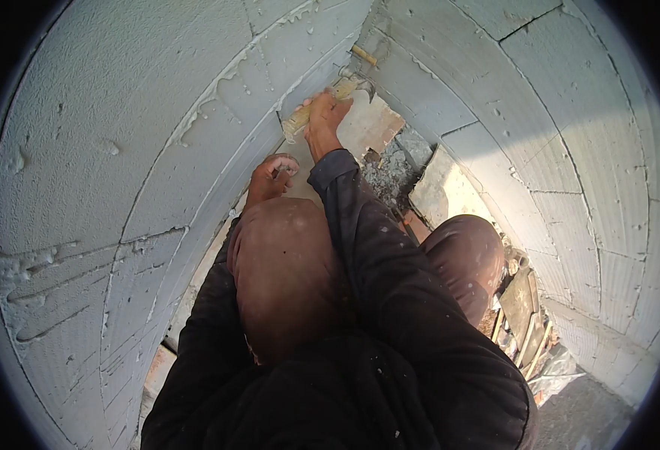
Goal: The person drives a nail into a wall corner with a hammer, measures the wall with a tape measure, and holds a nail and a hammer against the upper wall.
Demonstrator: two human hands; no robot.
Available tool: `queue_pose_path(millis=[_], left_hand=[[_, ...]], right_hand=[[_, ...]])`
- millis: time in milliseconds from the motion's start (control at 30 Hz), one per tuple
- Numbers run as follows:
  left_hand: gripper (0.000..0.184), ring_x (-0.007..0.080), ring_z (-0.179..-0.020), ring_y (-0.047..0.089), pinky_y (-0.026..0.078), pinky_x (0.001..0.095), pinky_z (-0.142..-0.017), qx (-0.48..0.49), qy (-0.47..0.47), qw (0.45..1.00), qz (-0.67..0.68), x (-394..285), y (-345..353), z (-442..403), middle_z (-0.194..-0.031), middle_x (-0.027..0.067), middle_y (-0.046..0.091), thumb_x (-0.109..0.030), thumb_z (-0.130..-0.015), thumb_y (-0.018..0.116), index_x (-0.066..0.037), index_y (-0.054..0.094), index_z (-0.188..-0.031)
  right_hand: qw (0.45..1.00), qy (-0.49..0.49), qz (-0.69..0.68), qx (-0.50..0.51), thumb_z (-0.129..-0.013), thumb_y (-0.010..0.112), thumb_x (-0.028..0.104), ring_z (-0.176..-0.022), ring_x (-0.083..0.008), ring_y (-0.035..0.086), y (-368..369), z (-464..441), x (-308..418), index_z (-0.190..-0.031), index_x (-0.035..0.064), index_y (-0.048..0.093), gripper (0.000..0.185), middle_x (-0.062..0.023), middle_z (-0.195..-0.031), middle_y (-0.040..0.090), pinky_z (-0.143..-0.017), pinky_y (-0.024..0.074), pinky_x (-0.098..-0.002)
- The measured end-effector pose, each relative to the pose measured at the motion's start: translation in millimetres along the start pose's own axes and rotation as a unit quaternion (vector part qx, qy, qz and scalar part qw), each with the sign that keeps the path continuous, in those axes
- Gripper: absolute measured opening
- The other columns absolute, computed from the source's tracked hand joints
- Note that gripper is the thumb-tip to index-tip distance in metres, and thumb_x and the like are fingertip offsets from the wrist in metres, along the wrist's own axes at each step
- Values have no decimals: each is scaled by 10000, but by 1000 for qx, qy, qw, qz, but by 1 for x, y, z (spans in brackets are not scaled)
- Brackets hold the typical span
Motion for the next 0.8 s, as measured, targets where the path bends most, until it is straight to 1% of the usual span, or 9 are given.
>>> queue_pose_path(millis=[100, 233, 333, 400, 467, 533, 633, 733, 800], left_hand=[[249, 147, -744, 640, 531, 290, -654, -6, 12, 1000, -2, -1, 1, 1, -1108, 90, 670, 69, -906, 512, -14, 715, -1027], [244, 159, -735, 647, 541, 309, -676, 1, -3, 1000, -8, -1, 2, -1, -1126, 100, 680, 67, -905, 519, -13, 715, -1028], [238, 165, -726, 649, 543, 317, -680, 0, 6, 1000, -9, 0, 5, -2, -1133, 105, 683, 68, -905, 524, -11, 715, -1023], [234, 163, -722, 648, 541, 314, -682, 0, 14, 1000, -13, -1, 6, -1, -1130, 107, 682, 68, -906, 526, -9, 715, -1020], [231, 164, -734, 650, 541, 313, -686, -1, 22, 1000, -13, -3, 8, -3, -1129, 109, 682, 68, -907, 528, -10, 716, -1016], [230, 167, -762, 656, 544, 314, -694, -1, 25, 1000, -10, -3, 9, -3, -1130, 110, 680, 68, -907, 530, -11, 718, -1014], [228, 175, -823, 661, 550, 315, -711, 1, 19, 1000, -10, -2, 10, -3, -1139, 111, 676, 68, -910, 536, -17, 719, -1015], [220, 176, -835, 660, 549, 315, -715, 7, -4, 1000, -12, -3, 10, -3, -1152, 110, 671, 65, -911, 545, -20, 719, -1016], [211, 172, -803, 656, 543, 314, -710, 2, 15, 1000, -12, -4, 10, -2, -1153, 108, 670, 63, -912, 551, -20, 716, -1013]], right_hand=[[997, 20, -59, 34, -1072, 522, 374, -678, -289, 618, -5, 1, -4, -1067, 139, 580, 243, -60, -788, 597, -619, 548, -528], [996, 0, 12, 87, -1042, 510, 521, -766, -343, 643, -20, -19, -11, -1131, 132, 615, 413, -70, -864, 659, -695, 537, -599], [986, 18, -105, 127, -1019, 525, 554, -811, -365, 656, -42, -38, -24, -1132, 124, 624, 456, -90, -929, 696, -736, 527, -636], [980, 37, -58, 189, -1006, 543, 554, -837, -370, 662, -39, -36, -17, -1122, 123, 635, 456, -101, -954, 709, -760, 519, -649], [974, 45, -68, 211, -1004, 550, 543, -834, -369, 664, -30, -30, -12, -1115, 125, 640, 441, -106, -952, 710, -757, 517, -647], [971, 46, -139, 188, -1013, 546, 520, -801, -360, 660, -27, -20, -13, -1111, 130, 639, 413, -106, -923, 698, -729, 521, -631], [997, 8, 80, 15, -1032, 529, 479, -738, -341, 645, -16, -19, -10, -1118, 124, 622, 377, -93, -863, 662, -667, 525, -594], [1000, 19, 8, -6, -1060, 513, 350, -654, -308, 609, 0, 4, 2, -1058, 111, 587, 251, -84, -802, 607, -594, 519, -549], [999, 24, 42, -8, -1057, 514, 289, -627, -292, 592, 7, 6, 5, -1013, 109, 563, 191, -76, -785, 587, -573, 514, -535]])
Point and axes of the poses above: each hand's wrist, its own z-axis away from the middle knuckle, its own y-axis out of the palm, x = y × z, the point moved 4 cm from there along -z, towards the middle knuckle
